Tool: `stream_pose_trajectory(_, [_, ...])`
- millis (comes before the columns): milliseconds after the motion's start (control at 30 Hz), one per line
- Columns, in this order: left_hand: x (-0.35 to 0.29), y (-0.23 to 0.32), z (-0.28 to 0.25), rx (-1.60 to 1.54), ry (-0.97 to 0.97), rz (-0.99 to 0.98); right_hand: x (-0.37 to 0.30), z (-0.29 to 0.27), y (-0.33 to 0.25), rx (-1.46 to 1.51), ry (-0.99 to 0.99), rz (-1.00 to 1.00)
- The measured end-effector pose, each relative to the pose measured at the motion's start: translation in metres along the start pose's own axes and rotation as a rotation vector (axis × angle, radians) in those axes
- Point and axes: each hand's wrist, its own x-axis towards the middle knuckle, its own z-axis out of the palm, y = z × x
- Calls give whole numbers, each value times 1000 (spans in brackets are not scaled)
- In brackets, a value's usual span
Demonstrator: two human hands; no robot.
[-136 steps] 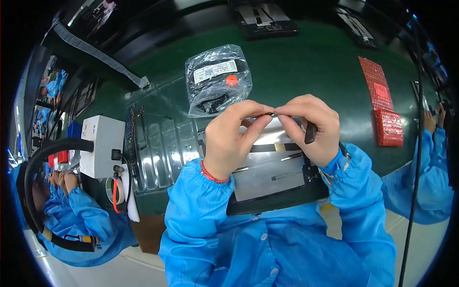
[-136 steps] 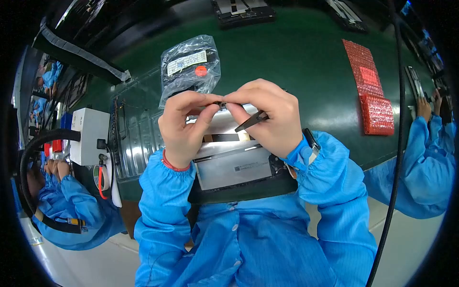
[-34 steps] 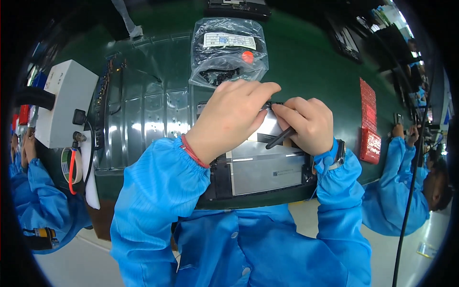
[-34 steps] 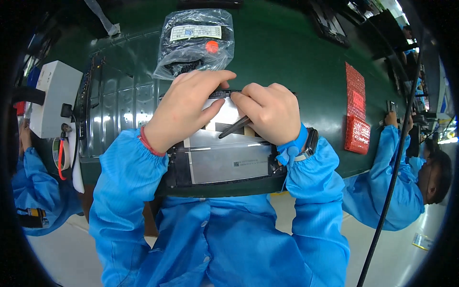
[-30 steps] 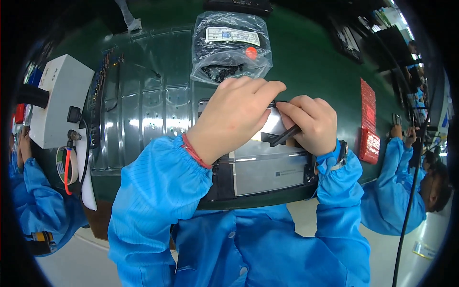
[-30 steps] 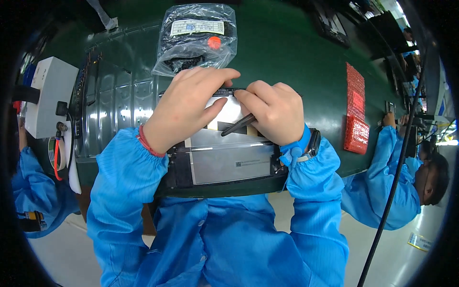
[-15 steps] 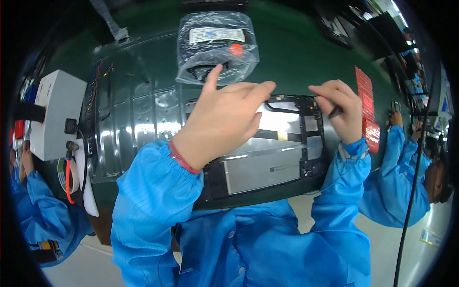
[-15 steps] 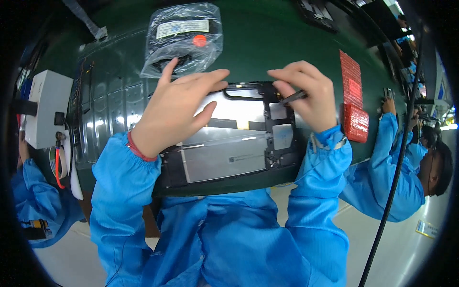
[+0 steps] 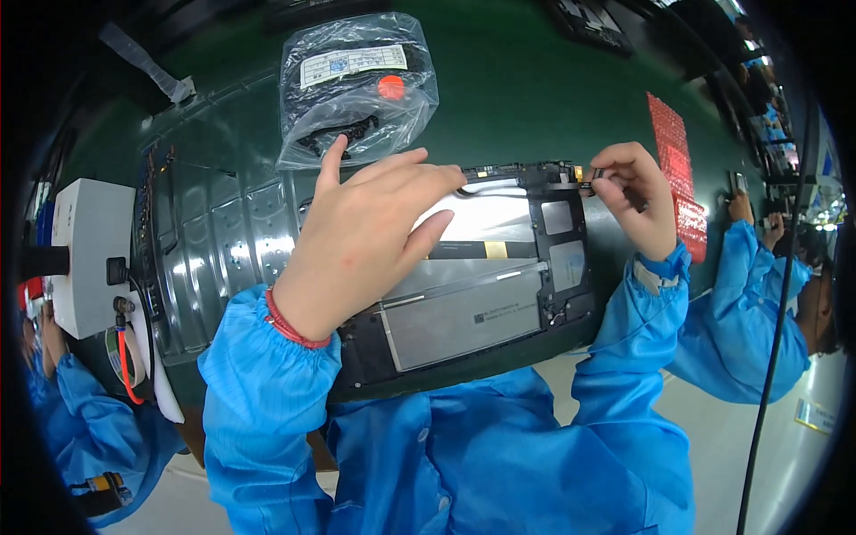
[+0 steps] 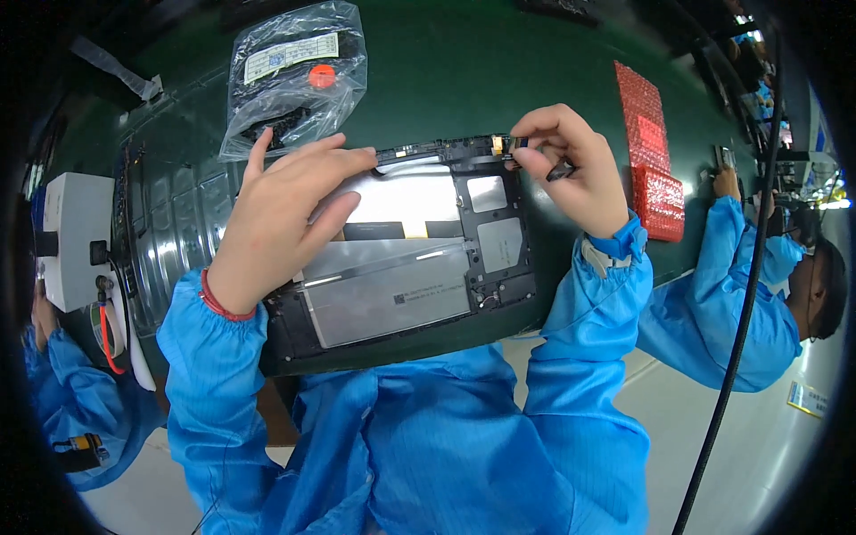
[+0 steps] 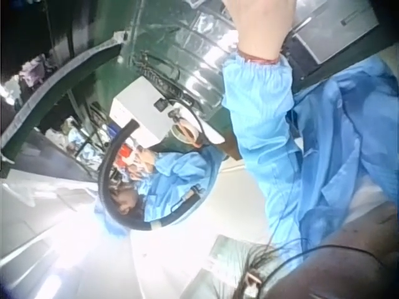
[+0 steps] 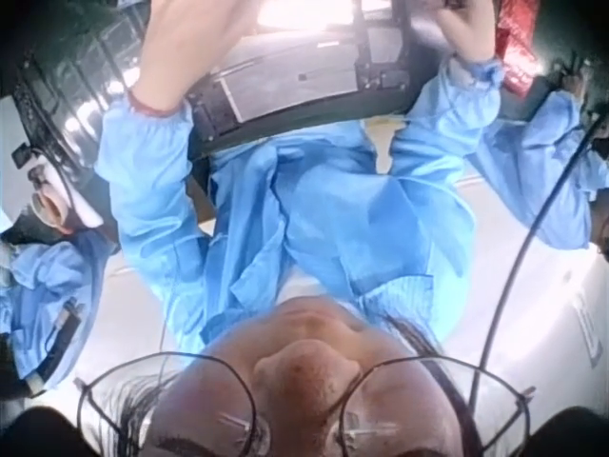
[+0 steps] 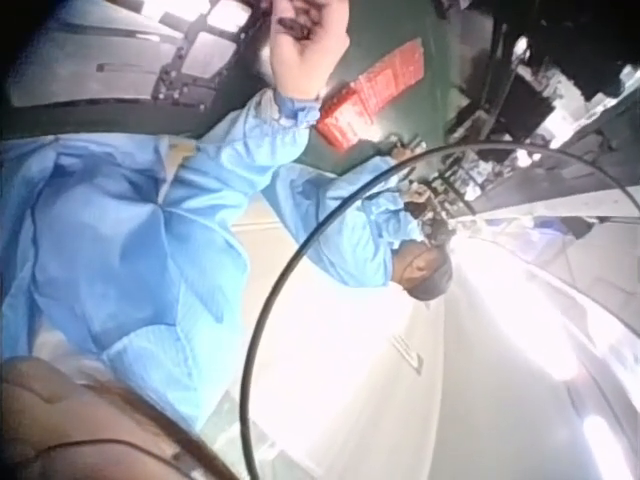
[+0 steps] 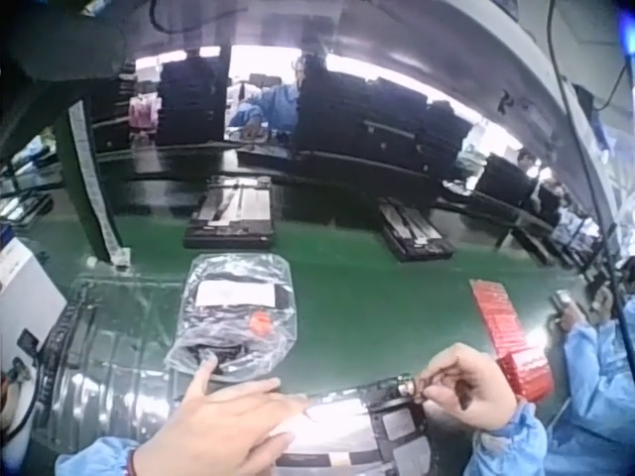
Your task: The person assembles tablet devices by attaching cables and components onto tablet frames using a tool and by hand, then places the assembled units onto a conveyor belt.
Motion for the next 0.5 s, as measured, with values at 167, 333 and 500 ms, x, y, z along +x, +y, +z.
stream_pose_trajectory(167, [-2, 3, 0, 118, -5, 51, 5, 7, -8, -238, -22, 27])
stream_pose_trajectory(333, [-1, 8, 4, 249, 24, 108, 4, 7, -9, -437, 13, -45])
stream_pose_trajectory(500, [0, 17, 4, 428, 8, 140, 3, 9, -1, -505, 14, -184])
